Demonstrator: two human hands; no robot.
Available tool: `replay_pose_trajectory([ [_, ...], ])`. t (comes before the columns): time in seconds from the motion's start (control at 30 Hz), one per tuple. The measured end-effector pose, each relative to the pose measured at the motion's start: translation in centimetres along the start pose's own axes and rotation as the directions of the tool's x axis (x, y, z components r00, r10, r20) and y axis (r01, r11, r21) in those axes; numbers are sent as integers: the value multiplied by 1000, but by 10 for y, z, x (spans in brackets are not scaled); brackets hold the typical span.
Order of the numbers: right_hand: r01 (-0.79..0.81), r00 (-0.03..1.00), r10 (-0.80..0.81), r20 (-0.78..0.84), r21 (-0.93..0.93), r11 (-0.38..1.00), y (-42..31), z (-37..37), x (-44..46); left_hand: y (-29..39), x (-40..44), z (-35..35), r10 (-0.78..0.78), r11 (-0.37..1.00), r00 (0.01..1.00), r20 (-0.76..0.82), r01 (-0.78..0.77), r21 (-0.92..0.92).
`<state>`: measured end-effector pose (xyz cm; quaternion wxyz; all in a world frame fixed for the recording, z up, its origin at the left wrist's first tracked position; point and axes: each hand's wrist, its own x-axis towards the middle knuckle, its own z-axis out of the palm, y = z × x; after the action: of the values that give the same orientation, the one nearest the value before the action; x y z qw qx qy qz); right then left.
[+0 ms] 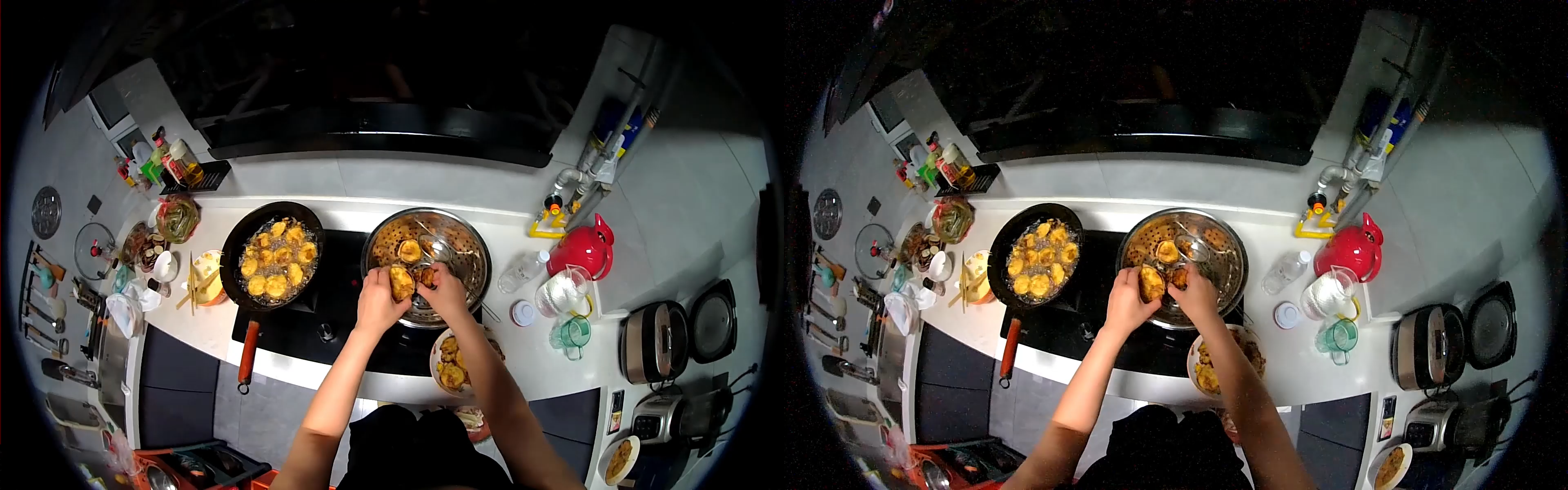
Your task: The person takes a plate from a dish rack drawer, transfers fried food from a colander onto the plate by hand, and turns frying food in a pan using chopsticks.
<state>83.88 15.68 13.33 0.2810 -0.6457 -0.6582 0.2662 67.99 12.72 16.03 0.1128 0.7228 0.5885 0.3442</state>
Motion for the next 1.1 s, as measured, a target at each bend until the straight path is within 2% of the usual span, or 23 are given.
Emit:
replay_pose_trajectory([
  [0.1,61,983,-31,-182,161,985,6,-8,-35,15,-15,-3,10,998,998,-59,-14,-61],
  [0.13,39,979,-6,-202,162,986,4,-13,-51,22,-21,-4,3,998,998,-64,-7,-70],
  [0.23,198,922,-96,-376,244,949,17,-18,-95,38,-42,-4,45,989,997,-57,-53,-138],
  [0.3,207,909,-75,-410,286,936,36,-24,-119,50,-64,1,52,983,998,-19,-54,-174],
  [0.37,132,876,-7,-482,226,965,66,-25,-140,60,-84,11,84,982,996,15,-80,-170],
  [0.4,100,881,43,-472,273,957,71,-33,-150,65,-94,19,90,979,994,59,-78,-187],
  [0.43,89,869,39,-494,232,969,89,-31,-157,70,-104,27,97,976,990,100,-75,-203],
  [0.5,68,883,66,-465,265,962,118,-30,-173,74,-125,52,97,969,984,146,-61,-238],
  [0.57,5,938,75,-338,228,974,134,-37,-190,73,-143,79,106,970,979,176,-63,-234],
  [0.6,-23,959,80,-272,207,978,140,-39,-198,74,-149,88,88,977,979,185,-48,-209],
  [0.73,-48,955,84,-284,130,990,167,-35,-216,64,-170,123,-114,992,986,125,121,-47],
  [0.83,-128,979,139,-149,86,988,175,-43,-221,52,-175,138,-179,982,972,153,185,-24],
  [0.87,-173,982,181,-48,137,975,175,-46,-221,48,-174,140,-185,981,967,174,192,-20],
  [0.97,-46,996,51,-71,79,996,178,-37,-219,38,-171,140,-266,963,928,261,268,26],
  [1.0,51,973,-50,-227,-3,999,175,-33,-217,35,-170,141,-306,951,908,287,304,55],
  [1.03,42,965,-37,-258,14,999,174,-31,-215,32,-170,143,-347,937,885,312,338,85],
  [1.1,26,948,-9,-318,50,998,171,-31,-209,28,-171,147,-325,944,877,355,322,69],
])
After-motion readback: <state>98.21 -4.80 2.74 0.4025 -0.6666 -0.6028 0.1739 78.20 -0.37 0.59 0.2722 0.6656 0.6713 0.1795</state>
